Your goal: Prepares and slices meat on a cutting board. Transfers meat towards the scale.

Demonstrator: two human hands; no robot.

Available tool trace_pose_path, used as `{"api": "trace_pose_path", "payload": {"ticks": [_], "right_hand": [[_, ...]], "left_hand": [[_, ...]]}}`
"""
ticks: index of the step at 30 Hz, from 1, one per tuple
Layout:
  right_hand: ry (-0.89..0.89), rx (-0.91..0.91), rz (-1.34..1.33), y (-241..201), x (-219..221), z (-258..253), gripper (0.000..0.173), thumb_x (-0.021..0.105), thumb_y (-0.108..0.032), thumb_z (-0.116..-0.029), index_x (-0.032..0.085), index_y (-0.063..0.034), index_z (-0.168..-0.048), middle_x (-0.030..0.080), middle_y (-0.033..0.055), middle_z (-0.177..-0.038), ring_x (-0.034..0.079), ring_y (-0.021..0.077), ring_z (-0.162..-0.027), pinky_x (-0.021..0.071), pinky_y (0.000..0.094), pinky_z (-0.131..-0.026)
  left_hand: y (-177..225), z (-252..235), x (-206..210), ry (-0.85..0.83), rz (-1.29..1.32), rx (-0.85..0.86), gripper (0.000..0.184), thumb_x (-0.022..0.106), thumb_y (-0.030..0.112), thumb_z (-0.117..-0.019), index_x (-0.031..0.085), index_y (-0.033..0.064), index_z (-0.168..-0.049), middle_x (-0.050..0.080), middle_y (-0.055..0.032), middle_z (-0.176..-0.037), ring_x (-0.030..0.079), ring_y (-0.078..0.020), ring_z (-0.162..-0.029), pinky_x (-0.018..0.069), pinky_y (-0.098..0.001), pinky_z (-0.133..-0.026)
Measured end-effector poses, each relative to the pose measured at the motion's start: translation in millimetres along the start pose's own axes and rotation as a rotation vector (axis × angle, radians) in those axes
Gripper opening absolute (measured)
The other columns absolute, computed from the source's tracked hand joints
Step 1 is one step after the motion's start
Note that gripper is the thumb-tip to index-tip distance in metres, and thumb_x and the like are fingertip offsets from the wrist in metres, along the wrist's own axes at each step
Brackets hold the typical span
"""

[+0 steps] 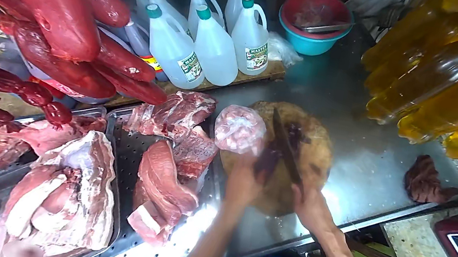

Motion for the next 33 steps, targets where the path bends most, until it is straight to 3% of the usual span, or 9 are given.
{"api": "trace_pose_path", "payload": {"ticks": [6,11,13,15,18,23,25,28,33], "right_hand": [[0.166,-0.088,0.04,-23.6,-25.3,19.5,0.052,0.043,-0.037,-0.1086,0.042,-0.011,-0.153,0.073,0.0118,-0.093,0.073,0.0308,-0.086,0.0584,0.0491,-0.081],[-0.032,-0.044,-0.013,-16.6,-14.9,13.2,0.054,0.043,-0.04,-0.1091,0.039,-0.0147,-0.156,0.072,0.0156,-0.105,0.071,0.0331,-0.099,0.0556,0.0518,-0.091],[-0.079,-0.004,-0.112,1.4,-10.4,3.2,0.054,0.045,-0.04,-0.1086,0.038,-0.0158,-0.157,0.071,0.017,-0.106,0.072,0.032,-0.091,0.058,0.0521,-0.085],[-0.046,0.023,-0.217,20.3,-13.6,-8.8,0.053,0.046,-0.039,-0.1084,0.038,-0.0156,-0.156,0.069,0.0172,-0.102,0.071,0.0304,-0.077,0.0602,0.0516,-0.073],[0.053,0.062,-0.22,39.7,-30.8,-26.1,0.053,0.045,-0.039,-0.1084,0.038,-0.016,-0.155,0.07,0.0178,-0.101,0.071,0.0318,-0.077,0.0596,0.0532,-0.073],[0.159,0.055,-0.205,51.5,-46.0,-20.2,0.05,0.044,-0.039,-0.1083,0.041,-0.0176,-0.153,0.069,0.0139,-0.09,0.069,0.0277,-0.069,0.0591,0.05,-0.068],[0.195,0.044,-0.203,55.4,-39.9,-7.3,0.05,0.044,-0.039,-0.1081,0.042,-0.0167,-0.153,0.069,0.0123,-0.086,0.069,0.0276,-0.07,0.0581,0.0508,-0.069],[0.237,0.028,-0.183,61.3,-22.2,9.1,0.048,0.046,-0.037,-0.1078,0.045,-0.0143,-0.151,0.071,0.0133,-0.088,0.071,0.0303,-0.077,0.0576,0.0536,-0.075],[0.262,-0.038,-0.202,62.3,-8.3,26.5,0.05,0.047,-0.036,-0.1077,0.046,-0.0134,-0.152,0.07,0.0096,-0.083,0.069,0.0253,-0.07,0.0583,0.0482,-0.07]], "left_hand": [[5.8,5.6,-2.7,-0.208,-0.086,-0.1,0.059,0.064,0.053,-0.0939,0.064,0.0084,-0.132,0.066,-0.0144,-0.13,0.062,-0.03,-0.125,0.0476,-0.0504,-0.107],[11.1,7.3,4.6,-0.254,-0.165,-0.051,0.062,0.065,0.057,-0.0889,0.065,0.0089,-0.129,0.063,-0.0139,-0.127,0.06,-0.0315,-0.123,0.048,-0.0515,-0.104],[10.5,8.7,4.4,-0.262,-0.121,-0.056,0.056,0.064,0.053,-0.0905,0.065,0.0097,-0.126,0.07,-0.0133,-0.117,0.067,-0.0316,-0.113,0.0524,-0.0546,-0.096],[5.7,4.2,5.1,-0.277,0.042,-0.083,0.054,0.066,0.049,-0.0934,0.063,0.0077,-0.129,0.07,-0.0154,-0.114,0.067,-0.0323,-0.11,0.0522,-0.0563,-0.096],[7.5,-9.2,8.8,-0.23,0.39,-0.105,0.052,0.068,0.043,-0.0963,0.06,0.0041,-0.131,0.069,-0.0154,-0.117,0.067,-0.0273,-0.11,0.0525,-0.0511,-0.099],[70.7,-22.3,-15.3,0.091,0.9,-0.022,0.039,0.067,0.025,-0.1002,0.054,-0.0022,-0.124,0.065,-0.0144,-0.107,0.066,-0.0179,-0.097,0.0566,-0.0359,-0.087],[85.4,-30.2,-13.8,0.127,0.853,-0.025,0.042,0.068,0.029,-0.0996,0.053,-0.001,-0.125,0.066,-0.0148,-0.104,0.066,-0.0199,-0.095,0.0563,-0.0381,-0.087],[85.0,-37.5,7.9,-0.06,0.59,-0.114,0.063,0.067,0.046,-0.0989,0.044,0.0041,-0.14,0.066,-0.0163,-0.111,0.072,-0.0229,-0.086,0.0631,-0.041,-0.074],[63.6,-31.0,32.6,-0.084,0.309,-0.038,0.067,0.068,0.038,-0.0969,0.041,0.0097,-0.151,0.054,-0.0193,-0.143,0.063,-0.0291,-0.121,0.0539,-0.0456,-0.1]]}}
Point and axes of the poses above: each hand's wrist, its own z-axis away from the middle knuckle, its own x-axis out of the palm, y = z × x, the point moved 3 cm from there along -z, towards the middle knuckle
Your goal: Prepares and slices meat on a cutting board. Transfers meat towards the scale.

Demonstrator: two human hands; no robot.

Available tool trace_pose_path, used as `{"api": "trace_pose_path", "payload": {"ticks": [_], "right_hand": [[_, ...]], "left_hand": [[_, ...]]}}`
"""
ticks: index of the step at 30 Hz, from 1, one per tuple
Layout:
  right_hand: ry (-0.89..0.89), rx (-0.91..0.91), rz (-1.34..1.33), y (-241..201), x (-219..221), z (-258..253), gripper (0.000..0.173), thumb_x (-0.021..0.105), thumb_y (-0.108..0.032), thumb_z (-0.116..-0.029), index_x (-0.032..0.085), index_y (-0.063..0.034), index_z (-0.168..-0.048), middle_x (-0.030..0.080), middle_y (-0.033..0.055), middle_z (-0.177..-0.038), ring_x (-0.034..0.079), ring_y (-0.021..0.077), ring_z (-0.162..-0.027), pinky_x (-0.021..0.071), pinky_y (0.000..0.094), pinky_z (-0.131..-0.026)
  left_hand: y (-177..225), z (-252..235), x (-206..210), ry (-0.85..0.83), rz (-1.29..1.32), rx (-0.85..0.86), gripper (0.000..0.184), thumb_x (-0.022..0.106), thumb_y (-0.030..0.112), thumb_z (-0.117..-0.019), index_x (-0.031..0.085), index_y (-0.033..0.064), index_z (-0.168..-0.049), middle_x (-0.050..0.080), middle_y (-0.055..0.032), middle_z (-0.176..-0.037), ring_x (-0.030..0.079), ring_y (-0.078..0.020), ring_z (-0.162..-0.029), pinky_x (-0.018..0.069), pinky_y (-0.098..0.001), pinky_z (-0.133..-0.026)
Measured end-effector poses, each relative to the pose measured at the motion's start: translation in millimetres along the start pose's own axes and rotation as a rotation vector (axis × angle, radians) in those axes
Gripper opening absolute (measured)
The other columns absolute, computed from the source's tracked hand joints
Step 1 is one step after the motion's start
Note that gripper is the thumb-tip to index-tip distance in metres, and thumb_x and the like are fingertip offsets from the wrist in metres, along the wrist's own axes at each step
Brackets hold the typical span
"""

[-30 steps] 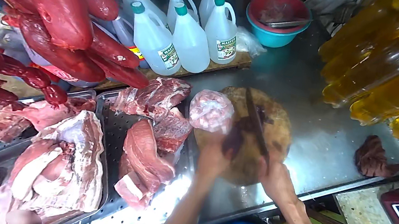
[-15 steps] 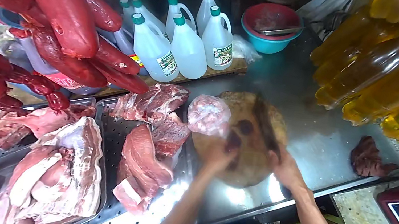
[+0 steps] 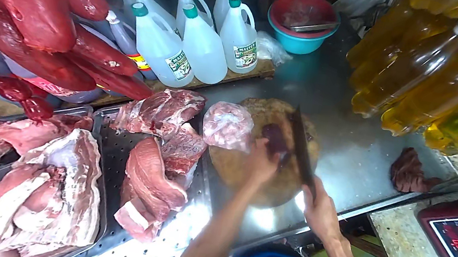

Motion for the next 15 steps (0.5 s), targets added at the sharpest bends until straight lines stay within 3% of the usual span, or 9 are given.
{"api": "trace_pose_path", "payload": {"ticks": [4,6,8,10,11,13,15], "right_hand": [[0.283,-0.282,-0.049,-41.4,-34.8,7.0,0.049,0.048,-0.033,-0.1057,0.053,-0.002,-0.142,0.067,0.0021,-0.075,0.064,0.0123,-0.059,0.0571,0.0348,-0.058],[0.46,-0.465,-0.093,-69.9,-55.2,9.0,0.045,0.051,-0.027,-0.1048,0.056,0.0064,-0.134,0.069,0.0027,-0.078,0.064,0.006,-0.062,0.057,0.0261,-0.058],[0.517,-0.559,-0.105,-88.4,-62.5,8.8,0.043,0.051,-0.025,-0.1046,0.057,0.0099,-0.13,0.069,0.0042,-0.079,0.064,0.0045,-0.064,0.0566,0.023,-0.06],[0.382,-0.45,-0.004,-82.5,-43.7,1.2,0.043,0.051,-0.028,-0.1054,0.058,0.0047,-0.132,0.07,0.0049,-0.077,0.066,0.0112,-0.062,0.0586,0.0307,-0.06],[0.206,-0.298,0.092,-70.9,-25.7,-6.7,0.046,0.048,-0.032,-0.1068,0.055,-0.0009,-0.139,0.072,0.0084,-0.082,0.07,0.0202,-0.068,0.0605,0.0401,-0.065],[-0.17,0.017,0.227,-44.3,9.0,-25.0,0.053,0.039,-0.041,-0.1092,0.041,-0.0133,-0.154,0.073,0.0169,-0.107,0.072,0.0356,-0.098,0.0576,0.0557,-0.088],[-0.251,0.096,0.295,-39.5,20.8,-31.4,0.054,0.037,-0.043,-0.1092,0.036,-0.0172,-0.157,0.072,0.0171,-0.113,0.071,0.0368,-0.104,0.0567,0.0569,-0.091]], "left_hand": [[-5.7,3.5,-6.3,0.057,0.088,0.082,0.056,0.066,0.027,-0.0982,0.046,0.0061,-0.146,0.061,-0.0179,-0.134,0.064,-0.0273,-0.118,0.0544,-0.044,-0.1],[-12.9,2.9,-10.5,0.122,0.165,0.117,0.05,0.066,0.02,-0.0963,0.05,0.0026,-0.14,0.062,-0.0172,-0.13,0.066,-0.0248,-0.113,0.0581,-0.0413,-0.094],[-17.8,2.7,-15.4,0.209,0.236,0.149,0.045,0.065,0.014,-0.0954,0.053,0.0,-0.136,0.063,-0.0167,-0.125,0.068,-0.0225,-0.105,0.0601,-0.0385,-0.088],[-15.5,3.1,-21.4,0.257,0.22,0.128,0.042,0.064,0.013,-0.096,0.054,0.0006,-0.135,0.063,-0.0164,-0.126,0.068,-0.0223,-0.104,0.059,-0.0391,-0.089],[-12.1,2.6,-23.2,0.263,0.196,0.108,0.042,0.064,0.015,-0.0966,0.056,0.0021,-0.135,0.063,-0.0161,-0.128,0.068,-0.0224,-0.106,0.058,-0.0397,-0.092],[-2.8,0.5,-20.8,0.237,0.112,0.095,0.042,0.064,0.021,-0.0975,0.057,0.0065,-0.137,0.06,-0.0154,-0.133,0.067,-0.0221,-0.109,0.0581,-0.0399,-0.094],[10.7,-8.5,-15.2,0.188,0.01,0.135,0.041,0.065,0.026,-0.0971,0.061,0.0093,-0.135,0.058,-0.0155,-0.138,0.066,-0.0249,-0.113,0.0566,-0.0418,-0.096]]}}
Point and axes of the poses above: each hand's wrist, its own z-axis away from the middle knuckle, its own x-axis out of the palm, y = z × x, the point moved 3 cm from there along -z, towards the middle knuckle
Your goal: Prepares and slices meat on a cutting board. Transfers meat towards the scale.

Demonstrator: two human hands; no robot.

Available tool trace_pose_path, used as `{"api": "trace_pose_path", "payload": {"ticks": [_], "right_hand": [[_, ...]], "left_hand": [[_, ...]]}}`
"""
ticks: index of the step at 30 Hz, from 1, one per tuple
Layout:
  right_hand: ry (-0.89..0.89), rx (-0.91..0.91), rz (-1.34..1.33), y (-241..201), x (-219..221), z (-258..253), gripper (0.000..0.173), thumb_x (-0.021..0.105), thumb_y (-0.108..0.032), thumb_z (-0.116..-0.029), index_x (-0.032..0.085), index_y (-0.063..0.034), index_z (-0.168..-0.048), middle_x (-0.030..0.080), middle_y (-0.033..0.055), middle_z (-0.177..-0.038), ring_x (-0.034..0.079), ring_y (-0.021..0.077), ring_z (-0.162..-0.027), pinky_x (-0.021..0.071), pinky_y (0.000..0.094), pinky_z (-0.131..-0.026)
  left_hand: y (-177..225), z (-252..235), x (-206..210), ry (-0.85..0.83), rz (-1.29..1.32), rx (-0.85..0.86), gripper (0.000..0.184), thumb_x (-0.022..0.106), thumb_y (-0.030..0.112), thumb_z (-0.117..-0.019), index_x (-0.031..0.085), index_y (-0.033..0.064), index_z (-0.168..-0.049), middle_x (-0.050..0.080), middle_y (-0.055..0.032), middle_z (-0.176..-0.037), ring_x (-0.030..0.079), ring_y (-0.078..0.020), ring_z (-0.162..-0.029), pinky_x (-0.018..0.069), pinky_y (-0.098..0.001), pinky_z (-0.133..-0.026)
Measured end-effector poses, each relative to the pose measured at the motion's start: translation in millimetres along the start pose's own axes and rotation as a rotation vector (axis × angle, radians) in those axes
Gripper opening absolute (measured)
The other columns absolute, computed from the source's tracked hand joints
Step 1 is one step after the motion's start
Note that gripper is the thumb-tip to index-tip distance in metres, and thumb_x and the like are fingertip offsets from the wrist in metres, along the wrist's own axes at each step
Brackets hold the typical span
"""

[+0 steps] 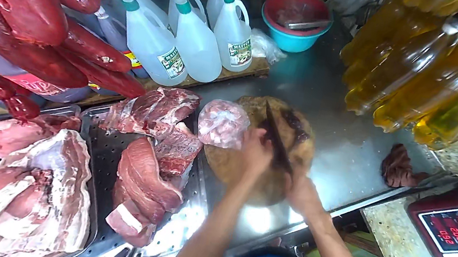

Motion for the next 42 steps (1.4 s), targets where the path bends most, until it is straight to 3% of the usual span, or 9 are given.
{"api": "trace_pose_path", "payload": {"ticks": [6,9,11,19,25,28,33,37,42], "right_hand": [[-0.082,-0.036,-0.151,28.4,-13.2,17.2,0.052,0.043,-0.039,-0.1089,0.041,-0.0121,-0.154,0.071,0.0187,-0.111,0.071,0.0343,-0.099,0.0557,0.055,-0.09],[-0.117,-0.037,-0.495,64.9,-9.4,30.4,0.034,0.046,-0.035,-0.1088,0.052,-0.0105,-0.132,0.058,0.0082,-0.07,0.059,0.0201,-0.05,0.056,0.0389,-0.049],[-0.08,-0.013,-0.591,74.6,-10.6,33.0,0.031,0.046,-0.034,-0.1084,0.053,-0.0117,-0.128,0.054,0.0053,-0.063,0.055,0.0181,-0.044,0.0537,0.0372,-0.043],[0.228,-0.143,-0.211,5.1,-66.8,28.8,0.048,0.045,-0.039,-0.1082,0.048,-0.0119,-0.148,0.069,0.0104,-0.086,0.069,0.0262,-0.075,0.0575,0.0486,-0.073],[-0.063,-0.116,0.032,-8.5,-34.1,-20.4,0.055,0.041,-0.04,-0.109,0.036,-0.0157,-0.158,0.067,0.0185,-0.128,0.066,0.0369,-0.118,0.0514,0.0571,-0.101],[0.053,-0.115,-0.123,14.5,-39.9,-11.4,0.05,0.045,-0.042,-0.1077,0.046,-0.0163,-0.151,0.072,0.0151,-0.111,0.071,0.0323,-0.102,0.0556,0.0544,-0.092],[0.262,-0.059,-0.433,61.7,-52.2,8.3,0.043,0.046,-0.036,-0.1078,0.049,-0.0138,-0.144,0.064,0.0075,-0.075,0.064,0.0217,-0.057,0.0589,0.0457,-0.057],[0.219,-0.025,-0.686,84.5,-61.0,27.0,0.035,0.048,-0.03,-0.1086,0.05,-0.011,-0.138,0.058,0.0054,-0.067,0.058,0.0184,-0.046,0.0555,0.0372,-0.043],[0.003,-0.017,-0.781,108.4,-55.6,62.1,0.027,0.048,-0.029,-0.107,0.055,-0.0106,-0.126,0.057,0.004,-0.065,0.056,0.0161,-0.044,0.0534,0.0328,-0.042]], "left_hand": [[8.0,-18.4,17.6,-0.274,-0.314,0.023,0.053,0.065,0.032,-0.0937,0.057,0.0155,-0.143,0.045,-0.0132,-0.155,0.063,-0.0321,-0.122,0.0548,-0.0517,-0.099],[11.4,-22.4,8.5,-0.354,-0.451,0.017,0.063,0.067,0.036,-0.091,0.052,0.0192,-0.15,0.041,-0.0171,-0.156,0.061,-0.0378,-0.122,0.0532,-0.0591,-0.098],[10.8,-25.1,4.3,-0.375,-0.505,0.009,0.065,0.067,0.037,-0.0896,0.052,0.0231,-0.151,0.042,-0.0206,-0.154,0.06,-0.0407,-0.122,0.0528,-0.0613,-0.096],[-3.8,0.7,-4.5,-0.289,-0.323,0.062,0.038,0.063,0.023,-0.0932,0.067,0.0199,-0.131,0.053,-0.0169,-0.145,0.055,-0.0331,-0.131,0.0501,-0.0499,-0.105],[-13.4,7.1,-6.1,-0.286,-0.339,0.005,0.037,0.063,0.024,-0.0927,0.068,0.0225,-0.129,0.054,-0.0127,-0.145,0.062,-0.0273,-0.123,0.0547,-0.0471,-0.099],[-0.5,6.8,-12.8,-0.277,-0.387,-0.02,0.033,0.062,0.027,-0.0947,0.069,0.0214,-0.126,0.056,-0.0118,-0.143,0.062,-0.028,-0.122,0.055,-0.0487,-0.098],[49.1,-3.8,31.1,-0.23,-0.492,0.197,0.043,0.062,0.023,-0.0951,0.063,0.0159,-0.138,0.053,-0.0161,-0.145,0.056,-0.0343,-0.13,0.0513,-0.0518,-0.104],[67.5,-39.8,77.4,-0.281,-0.636,0.339,0.044,0.065,0.015,-0.093,0.061,0.0059,-0.136,0.048,-0.0209,-0.149,0.054,-0.0399,-0.131,0.0522,-0.0543,-0.1],[54.6,-76.7,37.5,-0.242,-0.367,0.076,0.039,0.067,0.034,-0.0942,0.069,0.0089,-0.124,0.069,-0.02,-0.122,0.067,-0.0408,-0.111,0.0533,-0.0648,-0.091]]}}
Point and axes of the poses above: each hand's wrist, its own z-axis away from the middle knuckle, its own x-axis out of the palm, y = z × x, the point moved 3 cm from there along -z, towards the middle knuckle
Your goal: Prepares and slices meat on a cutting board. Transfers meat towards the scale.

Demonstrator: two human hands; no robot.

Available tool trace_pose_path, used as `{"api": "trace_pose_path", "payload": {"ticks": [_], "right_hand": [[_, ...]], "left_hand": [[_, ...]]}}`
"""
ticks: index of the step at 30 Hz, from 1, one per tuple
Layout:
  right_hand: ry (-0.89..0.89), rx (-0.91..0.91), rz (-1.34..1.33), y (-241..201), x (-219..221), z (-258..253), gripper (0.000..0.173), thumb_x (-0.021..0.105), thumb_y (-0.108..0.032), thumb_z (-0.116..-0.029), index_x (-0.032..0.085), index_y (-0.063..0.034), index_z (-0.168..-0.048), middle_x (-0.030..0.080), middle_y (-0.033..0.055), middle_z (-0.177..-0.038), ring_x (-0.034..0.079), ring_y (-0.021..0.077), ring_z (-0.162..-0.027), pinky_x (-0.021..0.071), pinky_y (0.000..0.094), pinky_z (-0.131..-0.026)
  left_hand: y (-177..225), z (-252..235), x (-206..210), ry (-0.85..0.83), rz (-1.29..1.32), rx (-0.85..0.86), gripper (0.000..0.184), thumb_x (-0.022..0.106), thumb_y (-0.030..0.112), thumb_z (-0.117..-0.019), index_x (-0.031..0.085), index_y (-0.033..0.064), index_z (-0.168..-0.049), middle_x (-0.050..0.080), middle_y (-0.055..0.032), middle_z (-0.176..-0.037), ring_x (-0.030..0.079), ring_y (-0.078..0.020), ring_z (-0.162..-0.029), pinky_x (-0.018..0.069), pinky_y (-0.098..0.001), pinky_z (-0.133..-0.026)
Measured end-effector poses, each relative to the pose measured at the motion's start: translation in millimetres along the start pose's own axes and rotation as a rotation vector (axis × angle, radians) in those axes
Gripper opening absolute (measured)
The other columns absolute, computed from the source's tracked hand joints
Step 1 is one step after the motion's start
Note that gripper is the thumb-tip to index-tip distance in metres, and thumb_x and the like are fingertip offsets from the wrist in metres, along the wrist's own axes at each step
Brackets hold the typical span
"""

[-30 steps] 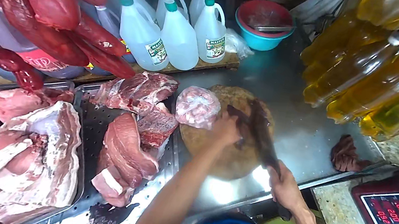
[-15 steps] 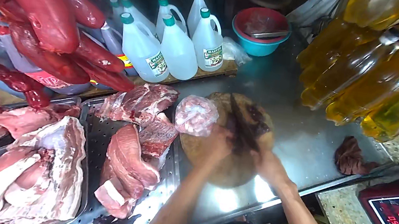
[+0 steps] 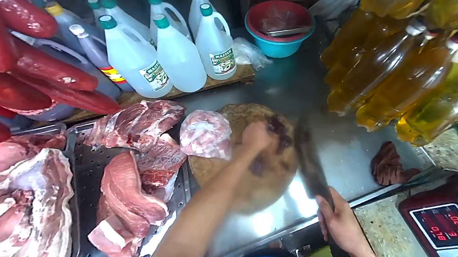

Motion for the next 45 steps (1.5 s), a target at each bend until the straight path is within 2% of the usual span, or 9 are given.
{"api": "trace_pose_path", "payload": {"ticks": [6,9,13,20,23,26,31,38,45], "right_hand": [[-0.231,0.082,0.046,8.0,18.3,-15.0,0.03,0.047,-0.031,-0.1086,0.053,-0.0134,-0.132,0.058,0.0048,-0.069,0.058,0.0159,-0.048,0.0543,0.032,-0.046],[-0.1,0.071,0.15,7.4,23.7,-40.1,0.038,0.047,-0.035,-0.1082,0.05,-0.0153,-0.141,0.06,0.0079,-0.074,0.059,0.0196,-0.049,0.056,0.0387,-0.049],[0.046,-0.066,0.311,-6.5,23.3,-40.3,0.043,0.046,-0.037,-0.1073,0.05,-0.0173,-0.145,0.064,0.0059,-0.077,0.063,0.0194,-0.058,0.058,0.0424,-0.058],[0.445,-0.662,0.393,-65.6,45.0,-0.5,0.044,0.049,-0.028,-0.1051,0.056,0.0027,-0.136,0.066,-0.0002,-0.073,0.06,0.0062,-0.056,0.0553,0.0265,-0.054],[0.269,-0.413,0.591,-51.5,63.2,-14.4,0.044,0.047,-0.031,-0.1065,0.054,-0.0041,-0.141,0.069,0.0068,-0.075,0.068,0.0209,-0.063,0.0586,0.0411,-0.061],[-0.051,0.032,0.748,-21.2,80.8,-39.9,0.051,0.039,-0.039,-0.1098,0.038,-0.0167,-0.155,0.073,0.0162,-0.102,0.073,0.0359,-0.095,0.0577,0.0553,-0.085],[0.028,-0.067,0.665,0.4,79.8,-34.6,0.047,0.041,-0.039,-0.1089,0.046,-0.0174,-0.15,0.072,0.0111,-0.089,0.072,0.0291,-0.082,0.0583,0.0505,-0.078],[0.39,-0.341,0.356,33.9,62.9,-9.3,0.041,0.047,-0.031,-0.1045,0.059,-0.0036,-0.132,0.063,0.0016,-0.067,0.062,0.0126,-0.055,0.0558,0.0358,-0.054],[0.39,-0.224,0.376,39.9,55.2,-5.0,0.043,0.047,-0.036,-0.1048,0.059,-0.0091,-0.136,0.062,0.0017,-0.068,0.061,0.0144,-0.056,0.0553,0.0391,-0.056]], "left_hand": [[-26.3,7.7,-20.4,0.172,0.243,0.133,0.025,0.073,0.024,-0.0917,0.073,0.0099,-0.113,0.073,-0.0139,-0.107,0.07,-0.032,-0.097,0.056,-0.0599,-0.086],[-11.8,46.3,9.7,-0.042,-0.07,0.324,0.032,0.065,0.023,-0.0944,0.072,0.017,-0.125,0.065,-0.0064,-0.136,0.058,-0.0288,-0.128,0.0481,-0.0536,-0.107],[-15.6,102.3,47.1,-0.132,-0.278,0.455,0.044,0.055,0.018,-0.0983,0.061,0.0198,-0.142,0.048,0.001,-0.158,0.043,-0.0292,-0.146,0.0376,-0.0523,-0.115],[-49.9,126.4,-8.8,0.277,0.176,0.236,0.026,0.061,0.02,-0.0983,0.074,0.0125,-0.119,0.071,-0.0077,-0.124,0.064,-0.0247,-0.122,0.0503,-0.0472,-0.106],[-54.5,118.6,-18.5,0.32,0.199,0.167,0.023,0.063,0.021,-0.098,0.075,0.0143,-0.117,0.071,-0.0075,-0.12,0.064,-0.0241,-0.118,0.0517,-0.0471,-0.103],[-45.9,102.1,-10.8,0.247,0.129,0.149,0.024,0.061,0.026,-0.0991,0.075,0.0176,-0.117,0.07,-0.004,-0.121,0.063,-0.0226,-0.119,0.0491,-0.0459,-0.106],[-30.0,77.1,24.6,-0.08,-0.205,0.287,0.032,0.056,0.026,-0.099,0.071,0.0176,-0.126,0.066,-0.0064,-0.133,0.053,-0.0301,-0.132,0.0397,-0.0534,-0.111],[-14.2,47.7,27.4,-0.203,-0.439,0.548,0.065,0.079,0.028,-0.0813,0.057,0.0183,-0.142,0.046,-0.012,-0.154,0.043,-0.0352,-0.142,0.0352,-0.058,-0.115],[-19.1,39.4,29.6,-0.096,-0.49,0.331,0.057,0.049,0.052,-0.102,0.058,0.0102,-0.14,0.063,-0.0161,-0.135,0.053,-0.0344,-0.135,0.0383,-0.0559,-0.114]]}}
Point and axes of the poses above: each hand's wrist, its own z-axis away from the middle knuckle, its own x-axis out of the palm, y = z × x, the point moved 3 cm from there along -z, towards the middle knuckle
